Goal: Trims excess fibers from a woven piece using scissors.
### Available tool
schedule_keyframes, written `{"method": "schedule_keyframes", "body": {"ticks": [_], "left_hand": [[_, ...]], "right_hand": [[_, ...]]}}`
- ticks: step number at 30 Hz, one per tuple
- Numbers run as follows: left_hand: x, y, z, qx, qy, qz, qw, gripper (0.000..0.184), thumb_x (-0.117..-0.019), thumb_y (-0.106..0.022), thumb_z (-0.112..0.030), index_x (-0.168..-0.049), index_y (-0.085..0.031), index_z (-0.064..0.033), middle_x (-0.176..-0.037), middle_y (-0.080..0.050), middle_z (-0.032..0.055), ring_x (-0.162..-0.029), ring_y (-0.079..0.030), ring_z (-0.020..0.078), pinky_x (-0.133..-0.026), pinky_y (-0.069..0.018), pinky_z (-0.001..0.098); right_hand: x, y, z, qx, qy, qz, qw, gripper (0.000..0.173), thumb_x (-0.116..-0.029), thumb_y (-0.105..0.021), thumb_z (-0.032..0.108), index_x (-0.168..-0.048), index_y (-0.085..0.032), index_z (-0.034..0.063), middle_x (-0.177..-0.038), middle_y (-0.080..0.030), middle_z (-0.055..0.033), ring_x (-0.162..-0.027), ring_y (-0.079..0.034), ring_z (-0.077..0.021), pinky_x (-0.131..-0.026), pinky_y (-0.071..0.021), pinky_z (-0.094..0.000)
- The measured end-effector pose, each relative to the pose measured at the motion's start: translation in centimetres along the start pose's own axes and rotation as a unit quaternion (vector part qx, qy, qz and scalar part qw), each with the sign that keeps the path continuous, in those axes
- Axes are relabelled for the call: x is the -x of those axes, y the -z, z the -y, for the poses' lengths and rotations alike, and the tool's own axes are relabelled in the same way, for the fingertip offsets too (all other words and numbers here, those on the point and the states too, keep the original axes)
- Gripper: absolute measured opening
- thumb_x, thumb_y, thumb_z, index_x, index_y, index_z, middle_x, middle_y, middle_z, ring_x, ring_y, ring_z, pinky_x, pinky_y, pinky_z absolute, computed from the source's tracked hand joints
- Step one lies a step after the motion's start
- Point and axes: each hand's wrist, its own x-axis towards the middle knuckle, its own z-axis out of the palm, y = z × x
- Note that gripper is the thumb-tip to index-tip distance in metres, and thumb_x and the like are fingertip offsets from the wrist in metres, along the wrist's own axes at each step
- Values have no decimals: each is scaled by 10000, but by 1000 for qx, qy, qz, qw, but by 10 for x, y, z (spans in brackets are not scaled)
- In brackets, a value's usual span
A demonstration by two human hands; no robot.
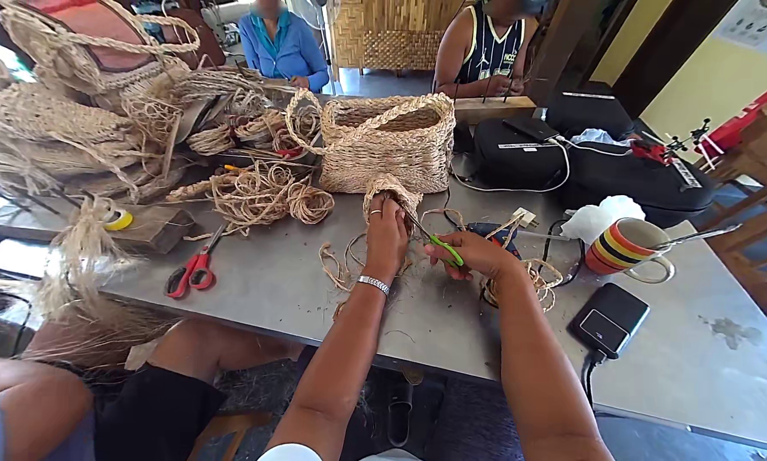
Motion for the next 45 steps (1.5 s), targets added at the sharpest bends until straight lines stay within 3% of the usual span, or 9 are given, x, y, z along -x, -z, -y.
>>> {"method": "schedule_keyframes", "body": {"ticks": [4, 9, 18, 25, 30, 35, 38, 41, 45], "left_hand": [[0, -2, -4, -5, -24, 13, 1000, 166, -1071, -481, -142, -1117, -571, -11, -1453, -492, 226, -1258, -580, 368, -992, -522, 482], [3, -5, -9, 5, -24, 12, 1000, 208, -1078, -484, -176, -1151, -550, 7, -1302, -566, 237, -1112, -643, 354, -910, -557, 466], [3, -6, -11, -1, -23, 67, 997, 196, -1081, -462, -145, -1168, -535, 14, -1486, -469, 250, -1252, -591, 382, -989, -526, 479], [7, 1, -5, 96, 102, 102, 985, 268, -1102, -422, -255, -1195, -518, -22, -1112, -622, 220, -979, -651, 362, -833, -538, 531], [13, -1, -11, 143, 141, 172, 964, 219, -1002, -562, -124, -1193, -550, -17, -1007, -653, 211, -876, -661, 362, -738, -542, 556], [9, -1, -2, 101, 151, 145, 973, 316, -1074, -468, -273, -1255, -527, -20, -1074, -652, 225, -943, -668, 381, -811, -542, 573], [10, -5, -1, 89, 129, 119, 980, 252, -1032, -544, -219, -1192, -563, -25, -1001, -659, 203, -868, -669, 356, -746, -548, 554], [10, -9, -1, 82, 113, 102, 985, 231, -1038, -523, -153, -1251, -504, -67, -941, -664, 186, -748, -667, 347, -638, -546, 530], [7, -14, -2, 79, 67, 99, 990, 360, -1057, -432, -103, -1388, -573, -93, -1187, -690, 206, -1014, -691, 396, -853, -543, 593]], "right_hand": [[-1, -1, -3, -21, 4, -2, 1000, 485, -1038, -559, 494, -1033, -684, 25, -569, -571, -17, -437, -529, -67, -417, -439, -200], [-6, -7, -2, -43, 19, -28, 999, 466, -1054, -539, 470, -1023, -661, 22, -585, -578, -22, -462, -555, -82, -449, -480, -216], [-10, -9, -3, -30, -7, -49, 998, 470, -1034, -572, 489, -1028, -665, 28, -577, -563, -24, -447, -533, -82, -435, -457, -212], [-23, -20, -7, 18, -13, -99, 995, 474, -982, -633, 542, -1024, -679, 72, -611, -506, 8, -485, -442, -71, -478, -395, -234], [-36, -21, -14, -9, 35, -116, 993, 494, -983, -621, 563, -1052, -700, 80, -625, -557, -24, -480, -494, -113, -473, -452, -286], [-15, -10, -7, -36, -1, -68, 997, 490, -1044, -541, 504, -1078, -655, 29, -637, -577, -30, -514, -560, -104, -499, -497, -247], [-7, -4, -6, -39, -8, -61, 997, 479, -1047, -543, 487, -1043, -661, 23, -613, -572, -20, -489, -552, -89, -471, -486, -229], [-5, -3, -8, -49, -8, -56, 997, 490, -1051, -524, 498, -1033, -656, 26, -600, -559, -22, -470, -541, -88, -457, -480, -226], [-3, 1, -7, -51, -17, -40, 998, 504, -1052, -517, 507, -1034, -654, 23, -607, -574, -33, -480, -562, -103, -463, -491, -235]]}}
